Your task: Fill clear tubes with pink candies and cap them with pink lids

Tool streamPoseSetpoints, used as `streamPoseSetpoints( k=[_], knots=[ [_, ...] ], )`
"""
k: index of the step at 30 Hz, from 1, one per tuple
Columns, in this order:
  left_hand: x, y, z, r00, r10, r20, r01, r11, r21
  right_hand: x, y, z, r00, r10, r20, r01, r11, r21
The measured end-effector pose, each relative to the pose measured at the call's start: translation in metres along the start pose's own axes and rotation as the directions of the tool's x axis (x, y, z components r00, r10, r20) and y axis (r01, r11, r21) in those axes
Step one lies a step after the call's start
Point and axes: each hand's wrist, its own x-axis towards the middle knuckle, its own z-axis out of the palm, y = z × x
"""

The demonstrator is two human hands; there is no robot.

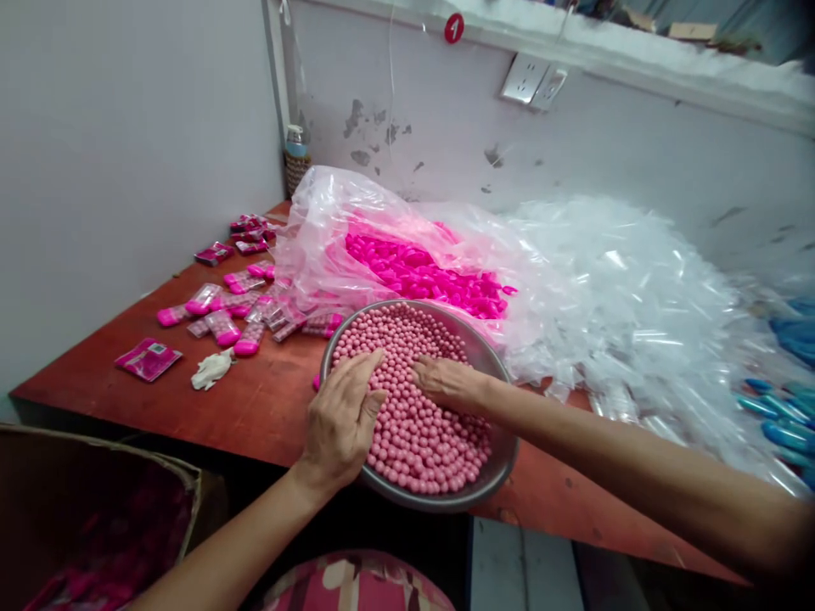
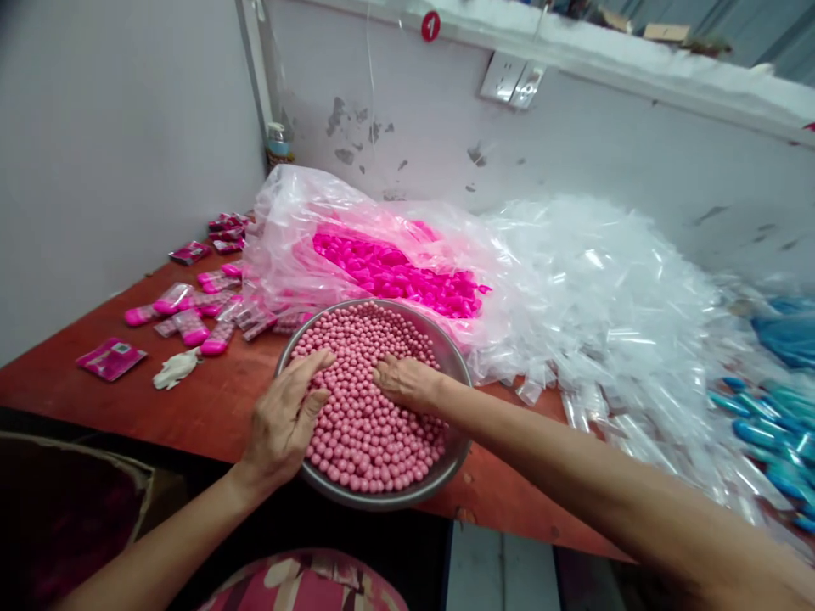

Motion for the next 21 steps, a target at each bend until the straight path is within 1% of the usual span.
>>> streamPoseSetpoints(
  k=[2, 3, 6, 8, 10, 13, 14, 15, 16, 18, 19, 20, 21],
  knots=[
    [-0.002, 0.001, 0.001, 1.0, -0.003, -0.002, 0.003, 1.0, -0.008, 0.007, 0.0, 0.009, 1.0, -0.024, -0.016, 0.026, 0.993, 0.117],
    [-0.002, 0.002, 0.001, 1.0, 0.001, 0.002, -0.001, 1.0, -0.008, 0.009, 0.0, 0.013, 0.999, -0.015, -0.035, 0.021, 0.985, 0.174],
    [-0.003, 0.001, -0.001, 1.0, 0.018, 0.021, -0.018, 1.0, -0.003, 0.011, 0.001, 0.02, 0.989, 0.081, -0.126, -0.035, 0.943, 0.33],
    [-0.003, -0.001, -0.001, 0.999, 0.022, 0.024, -0.022, 1.0, 0.0, 0.01, 0.001, 0.019, 0.971, 0.148, -0.189, -0.053, 0.9, 0.433],
    [-0.004, -0.002, 0.0, 1.0, 0.025, 0.018, -0.025, 1.0, 0.001, 0.007, 0.0, 0.015, 0.951, 0.196, -0.237, -0.04, 0.842, 0.537],
    [-0.005, -0.004, 0.001, 1.0, 0.023, 0.008, -0.023, 1.0, -0.002, 0.004, -0.004, 0.008, 0.925, 0.256, -0.282, -0.018, 0.769, 0.639],
    [-0.006, -0.003, 0.001, 1.0, 0.025, 0.006, -0.025, 1.0, -0.003, 0.003, -0.006, 0.005, 0.918, 0.279, -0.282, -0.012, 0.731, 0.683],
    [-0.006, -0.003, 0.001, 1.0, 0.025, 0.006, -0.025, 1.0, -0.003, 0.002, -0.008, 0.002, 0.913, 0.308, -0.267, -0.005, 0.663, 0.748],
    [-0.006, -0.002, 0.0, 1.0, 0.026, 0.009, -0.026, 1.0, -0.003, 0.002, -0.011, -0.001, 0.912, 0.337, -0.234, 0.006, 0.56, 0.828],
    [-0.003, 0.001, -0.003, 0.999, 0.021, 0.033, -0.02, 1.0, -0.012, 0.0, -0.016, -0.009, 0.914, 0.378, -0.147, 0.026, 0.306, 0.952],
    [0.0, 0.004, -0.004, 0.998, 0.011, 0.062, -0.01, 1.0, -0.02, -0.001, -0.018, -0.013, 0.914, 0.39, -0.115, 0.032, 0.211, 0.977],
    [0.004, 0.006, -0.006, 0.995, -0.001, 0.097, 0.004, 1.0, -0.025, -0.002, -0.02, -0.017, 0.91, 0.402, -0.105, 0.039, 0.17, 0.985],
    [0.01, 0.009, -0.007, 0.991, -0.015, 0.135, 0.018, 0.999, -0.028, -0.004, -0.021, -0.021, 0.9, 0.42, -0.116, 0.051, 0.163, 0.985]
  ],
)
